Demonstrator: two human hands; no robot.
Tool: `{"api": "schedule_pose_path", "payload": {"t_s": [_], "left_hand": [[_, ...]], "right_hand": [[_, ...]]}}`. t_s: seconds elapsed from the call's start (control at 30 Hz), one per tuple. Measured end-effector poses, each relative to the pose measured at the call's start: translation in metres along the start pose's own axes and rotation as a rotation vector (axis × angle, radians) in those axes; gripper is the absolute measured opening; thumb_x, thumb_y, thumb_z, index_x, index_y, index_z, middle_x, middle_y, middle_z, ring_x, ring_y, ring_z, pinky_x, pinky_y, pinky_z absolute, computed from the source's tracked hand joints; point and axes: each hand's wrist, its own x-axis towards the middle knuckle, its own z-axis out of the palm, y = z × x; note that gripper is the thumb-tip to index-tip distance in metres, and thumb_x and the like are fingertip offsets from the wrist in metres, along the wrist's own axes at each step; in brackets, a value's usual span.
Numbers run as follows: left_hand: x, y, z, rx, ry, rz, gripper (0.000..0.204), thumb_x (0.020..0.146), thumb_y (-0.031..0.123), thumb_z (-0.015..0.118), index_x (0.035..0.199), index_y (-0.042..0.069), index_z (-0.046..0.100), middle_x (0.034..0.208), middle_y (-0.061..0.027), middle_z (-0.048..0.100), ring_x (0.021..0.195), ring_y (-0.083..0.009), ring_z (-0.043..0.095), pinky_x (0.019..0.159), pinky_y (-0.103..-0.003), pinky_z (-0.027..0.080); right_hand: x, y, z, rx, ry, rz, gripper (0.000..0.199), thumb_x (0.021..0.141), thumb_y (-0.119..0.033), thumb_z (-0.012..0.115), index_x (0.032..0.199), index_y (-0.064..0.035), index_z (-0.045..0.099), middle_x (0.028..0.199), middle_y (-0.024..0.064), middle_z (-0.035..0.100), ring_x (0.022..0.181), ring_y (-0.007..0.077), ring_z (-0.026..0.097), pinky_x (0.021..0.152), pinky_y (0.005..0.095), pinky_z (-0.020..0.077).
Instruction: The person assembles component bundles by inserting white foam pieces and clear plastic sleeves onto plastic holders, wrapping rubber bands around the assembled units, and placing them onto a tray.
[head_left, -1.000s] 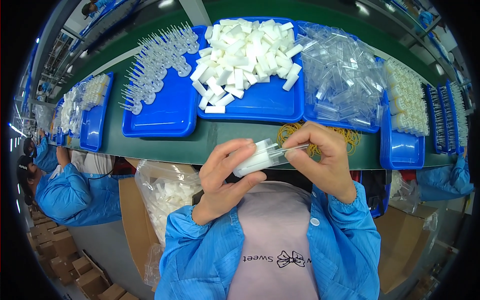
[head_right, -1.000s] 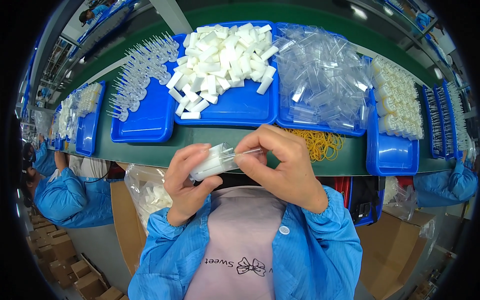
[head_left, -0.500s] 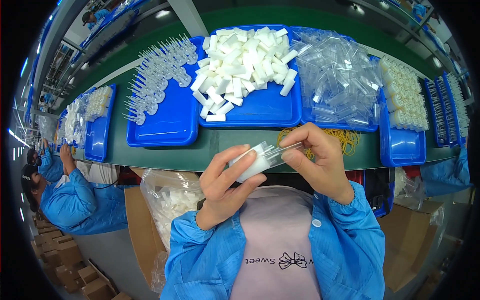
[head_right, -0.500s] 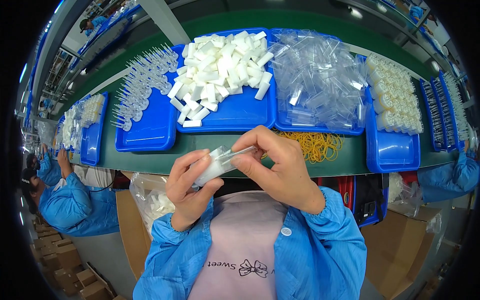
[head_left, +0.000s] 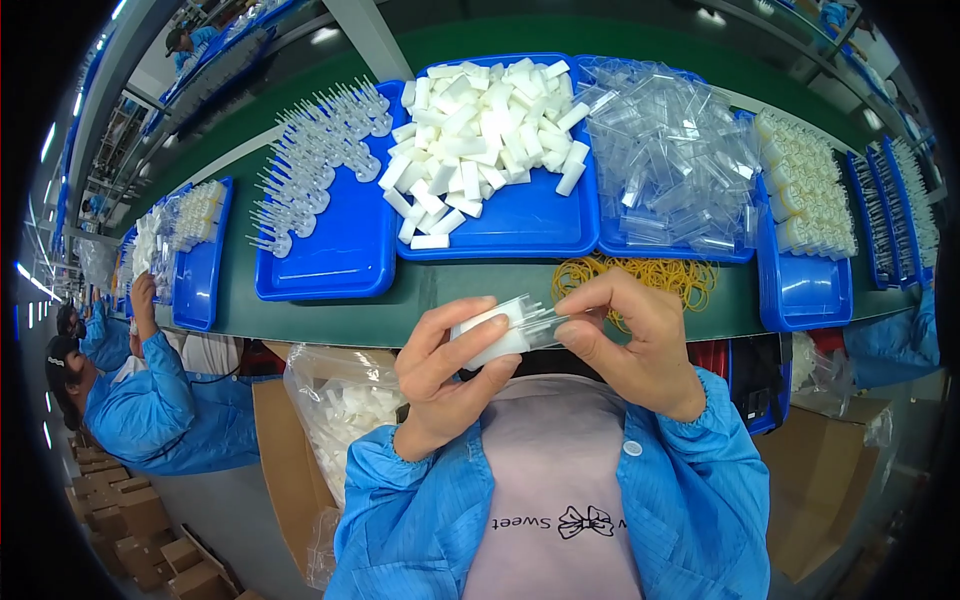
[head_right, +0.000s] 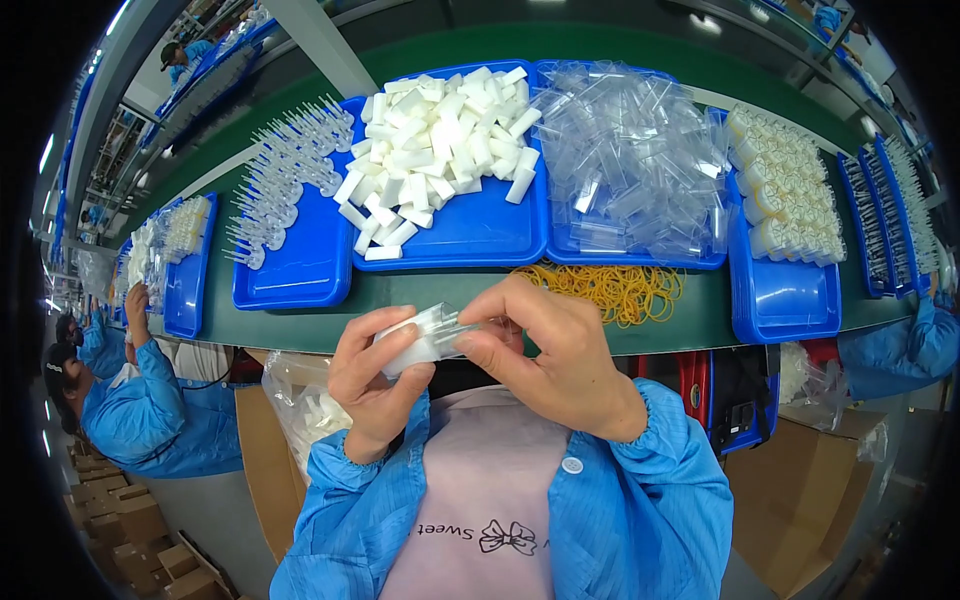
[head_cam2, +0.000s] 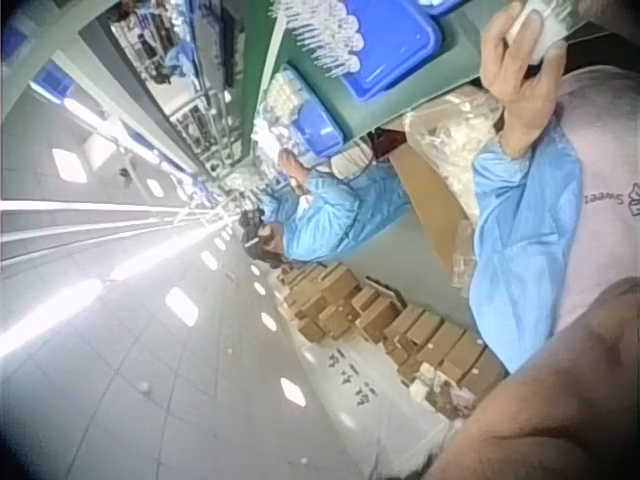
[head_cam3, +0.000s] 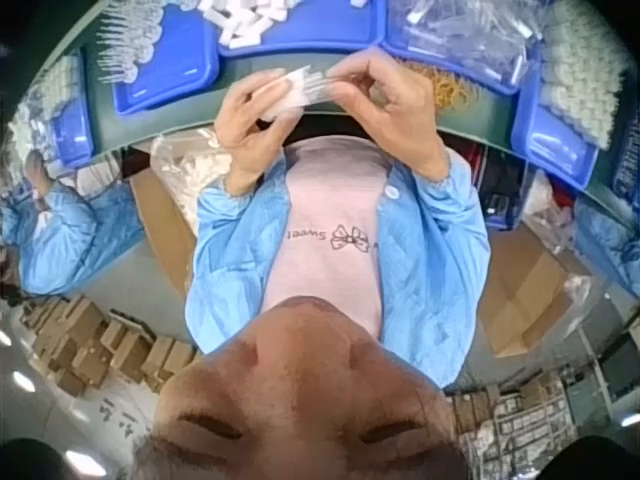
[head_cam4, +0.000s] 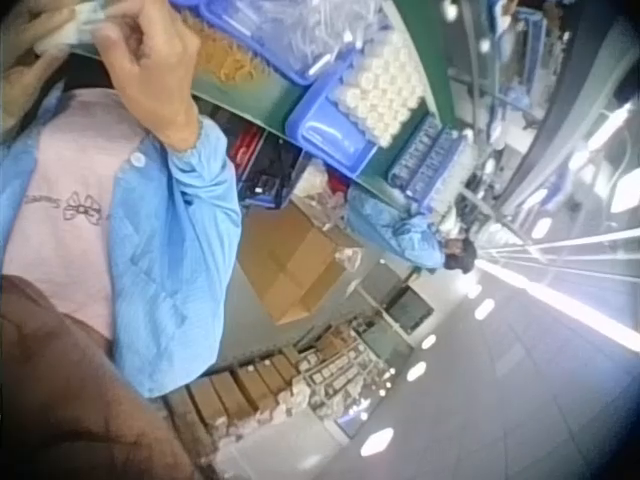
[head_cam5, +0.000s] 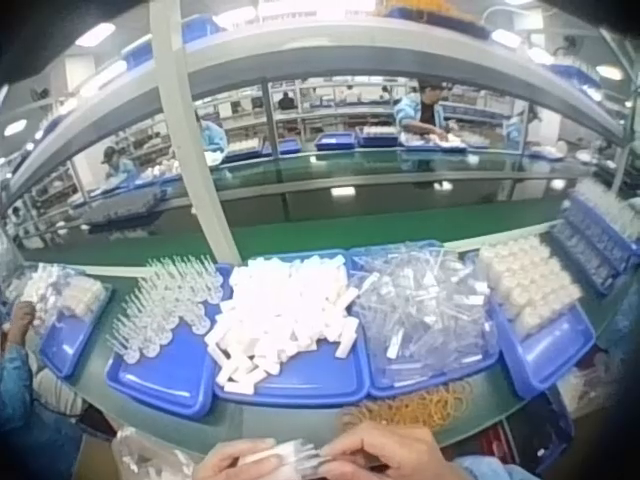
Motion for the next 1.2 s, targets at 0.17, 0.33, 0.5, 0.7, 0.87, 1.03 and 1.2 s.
{"api": "schedule_pose_path", "payload": {"t_s": [0.17, 0.33, 0.5, 0.7, 0.87, 1.03, 1.2], "left_hand": [[0.0, 0.004, 0.0, 0.19, -0.014, 0.095, 0.044, 0.063, 0.001, 0.08, 0.106, 0.006, 0.069, 0.11, -0.0191, 0.061, 0.092, -0.027, 0.064, 0.074, -0.033, 0.054], [0.001, 0.005, 0.002, 0.089, -0.025, 0.062, 0.045, 0.064, 0.001, 0.08, 0.107, 0.006, 0.069, 0.11, -0.0188, 0.061, 0.091, -0.026, 0.065, 0.073, -0.032, 0.055], [0.005, 0.006, 0.004, 0.046, -0.058, 0.04, 0.045, 0.065, -0.001, 0.079, 0.109, 0.005, 0.069, 0.11, -0.0187, 0.06, 0.091, -0.0257, 0.065, 0.073, -0.032, 0.055], [0.006, 0.004, 0.007, 0.046, -0.06, 0.023, 0.042, 0.068, -0.001, 0.078, 0.108, 0.005, 0.069, 0.109, -0.0182, 0.061, 0.092, -0.0254, 0.065, 0.075, -0.032, 0.054], [0.006, 0.003, 0.011, 0.009, -0.04, -0.01, 0.039, 0.069, -0.002, 0.077, 0.107, 0.005, 0.069, 0.109, -0.018, 0.061, 0.091, -0.0249, 0.065, 0.074, -0.031, 0.054], [0.003, 0.001, 0.012, 0.018, -0.03, -0.024, 0.038, 0.069, -0.003, 0.076, 0.105, 0.004, 0.069, 0.109, -0.0179, 0.062, 0.091, -0.0248, 0.065, 0.073, -0.031, 0.054], [0.004, 0.002, 0.01, 0.038, -0.024, -0.014, 0.038, 0.068, -0.003, 0.076, 0.105, 0.005, 0.069, 0.109, -0.0178, 0.062, 0.091, -0.0246, 0.065, 0.073, -0.03, 0.054]], "right_hand": [[-0.002, 0.003, 0.002, 0.12, -0.009, 0.047, 0.016, 0.081, -0.009, 0.071, 0.092, -0.0001, 0.063, 0.076, 0.0056, 0.062, 0.063, 0.0106, 0.058, 0.056, 0.0238, 0.0457], [-0.003, 0.0, -0.001, 0.191, -0.058, 0.123, 0.015, 0.083, -0.01, 0.069, 0.092, 0.0004, 0.063, 0.078, 0.0055, 0.063, 0.068, 0.0105, 0.06, 0.061, 0.0236, 0.0476], [-0.003, 0.003, -0.004, 0.157, -0.05, 0.095, 0.014, 0.084, -0.009, 0.069, 0.091, 0.0004, 0.062, 0.077, 0.005, 0.062, 0.065, 0.0098, 0.06, 0.059, 0.0232, 0.0469], [-0.007, 0.009, -0.004, 0.498, -0.076, 0.368, 0.015, 0.089, -0.012, 0.065, 0.094, 0.0009, 0.06, 0.085, 0.0032, 0.062, 0.074, 0.0063, 0.057, 0.066, 0.0214, 0.0476], [-0.01, 0.016, -0.001, 0.603, -0.046, 0.349, 0.017, 0.092, -0.015, 0.063, 0.096, 0.0009, 0.057, 0.084, 0.0014, 0.059, 0.073, 0.0043, 0.054, 0.065, 0.0198, 0.046], [-0.011, 0.022, 0.001, 0.681, -0.058, 0.374, 0.017, 0.093, -0.016, 0.061, 0.096, -0.0002, 0.056, 0.081, -0.0006, 0.056, 0.067, 0.0017, 0.048, 0.057, 0.0178, 0.0404], [-0.01, 0.022, 0.001, 0.676, -0.069, 0.381, 0.017, 0.093, -0.017, 0.061, 0.097, -0.0007, 0.056, 0.08, -0.001, 0.056, 0.065, 0.0015, 0.047, 0.055, 0.0176, 0.039]]}}
